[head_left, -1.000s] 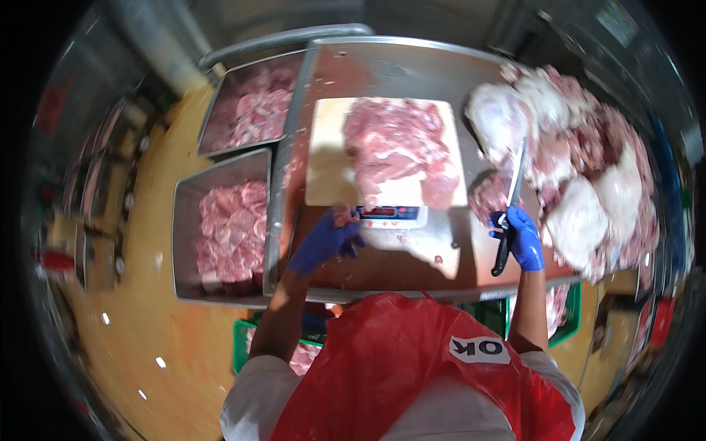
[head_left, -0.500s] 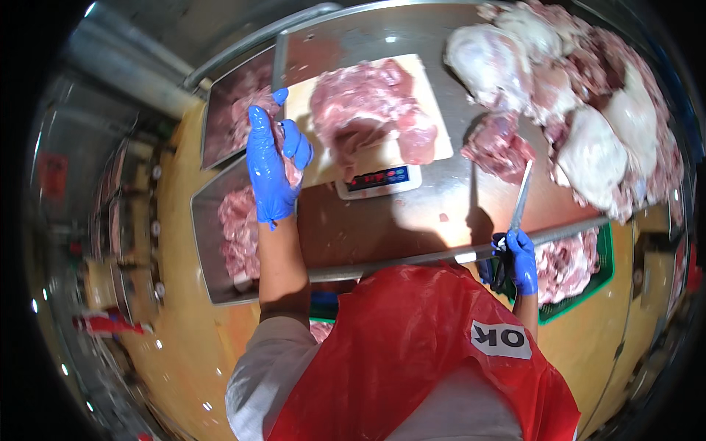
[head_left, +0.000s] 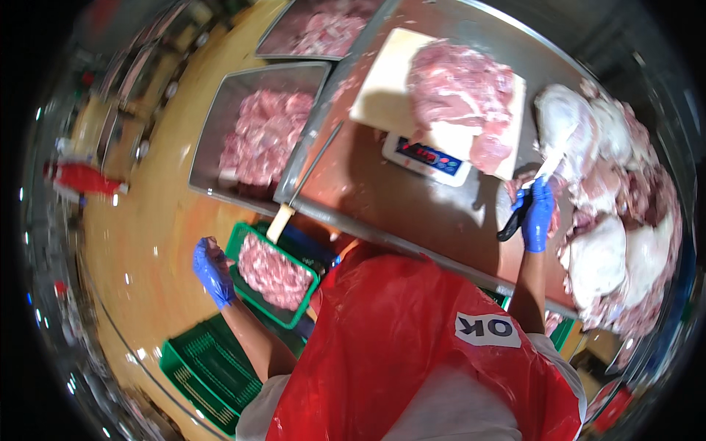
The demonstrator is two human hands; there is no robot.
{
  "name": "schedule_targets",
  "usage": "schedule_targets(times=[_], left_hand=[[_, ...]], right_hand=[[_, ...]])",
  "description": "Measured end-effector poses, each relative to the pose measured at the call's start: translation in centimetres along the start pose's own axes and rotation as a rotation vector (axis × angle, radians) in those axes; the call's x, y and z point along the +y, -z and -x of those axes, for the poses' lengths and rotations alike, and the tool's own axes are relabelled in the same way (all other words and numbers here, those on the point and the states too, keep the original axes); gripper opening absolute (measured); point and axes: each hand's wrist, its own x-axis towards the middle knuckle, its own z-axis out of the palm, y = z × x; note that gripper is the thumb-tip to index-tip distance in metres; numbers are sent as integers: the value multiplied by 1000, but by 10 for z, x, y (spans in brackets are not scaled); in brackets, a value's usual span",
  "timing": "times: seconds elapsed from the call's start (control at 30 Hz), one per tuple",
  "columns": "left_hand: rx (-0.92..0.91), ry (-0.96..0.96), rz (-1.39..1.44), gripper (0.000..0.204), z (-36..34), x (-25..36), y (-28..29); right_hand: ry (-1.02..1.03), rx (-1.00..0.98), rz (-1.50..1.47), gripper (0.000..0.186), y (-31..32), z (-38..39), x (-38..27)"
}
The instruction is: The person uses a knife to cut large pieces of raw meat on a cutting board. They trim and portion the meat, placing cut pieces into metal trays and green crates. The person repeatedly handles the meat, repositions it, and continues cutting throughout the clip.
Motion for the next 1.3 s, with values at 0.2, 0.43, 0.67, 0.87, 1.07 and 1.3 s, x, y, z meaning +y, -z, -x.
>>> schedule_targets(times=[0.2, 0.43, 0.67, 0.87, 1.07, 1.3], left_hand=[[113, 26, -844, 37, 15, -98, 112], [-359, -425, -390, 28, 3, -23, -110], [-920, -1027, -214, 55, 38, 35, -402], [-930, -1084, -864, 80, 54, 76, -521], [-1315, -1418, -728, 38, 68, 88, -564], [-1441, -1273, -408, 23, 41, 112, -564]], right_hand=[[34, -62, -11, 25, -38, -56, -31], [37, -320, 96, 22, -55, -107, -31], [14, -320, 110, 23, -88, -50, -36], [-56, -317, 44, 37, -64, 16, -36], [-152, -40, -117, 30, -15, 41, -34], [-160, 25, -118, 30, 4, 37, -21]])
